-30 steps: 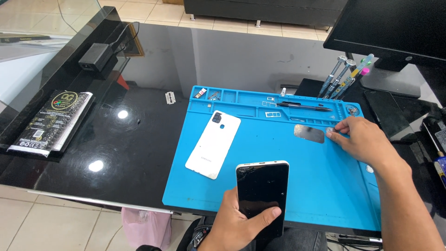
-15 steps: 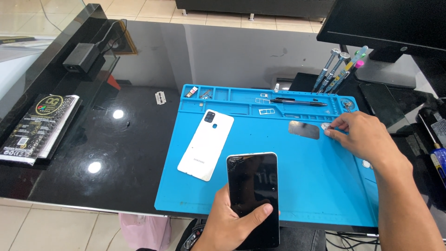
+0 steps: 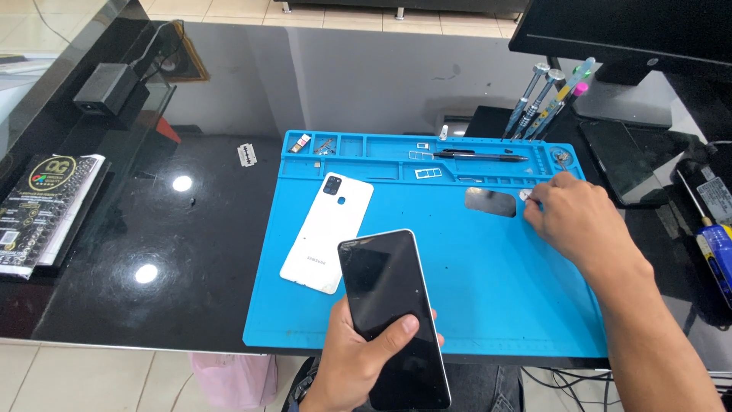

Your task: Removing the mid-frame from a smartphone using a plastic prying tool.

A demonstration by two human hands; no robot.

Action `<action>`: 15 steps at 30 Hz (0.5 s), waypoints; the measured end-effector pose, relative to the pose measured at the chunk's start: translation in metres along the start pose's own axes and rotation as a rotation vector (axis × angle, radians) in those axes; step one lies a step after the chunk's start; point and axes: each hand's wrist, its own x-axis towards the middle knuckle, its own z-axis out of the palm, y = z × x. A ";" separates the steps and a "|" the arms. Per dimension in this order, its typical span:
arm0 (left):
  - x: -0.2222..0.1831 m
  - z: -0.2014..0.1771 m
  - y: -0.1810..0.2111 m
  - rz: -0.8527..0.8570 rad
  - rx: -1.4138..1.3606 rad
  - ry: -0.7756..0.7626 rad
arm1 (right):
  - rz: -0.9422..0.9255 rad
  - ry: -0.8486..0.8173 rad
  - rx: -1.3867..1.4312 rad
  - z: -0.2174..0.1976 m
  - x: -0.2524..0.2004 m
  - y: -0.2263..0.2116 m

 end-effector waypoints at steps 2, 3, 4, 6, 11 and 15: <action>0.001 -0.004 -0.005 0.024 -0.022 0.002 | -0.001 0.016 -0.031 0.008 0.002 0.002; 0.002 -0.006 -0.008 0.051 -0.045 0.004 | -0.003 0.034 -0.064 0.011 0.003 0.003; 0.001 -0.006 -0.006 0.049 -0.045 0.004 | -0.003 0.032 -0.064 0.012 0.004 0.003; 0.000 -0.005 -0.001 -0.047 -0.095 0.107 | -0.001 0.047 -0.083 0.011 0.005 0.004; 0.002 -0.008 -0.006 -0.046 -0.088 0.111 | 0.143 -0.089 0.116 -0.026 0.001 -0.001; 0.001 -0.001 -0.003 -0.061 -0.097 0.175 | 0.089 -0.079 0.181 -0.023 0.004 0.007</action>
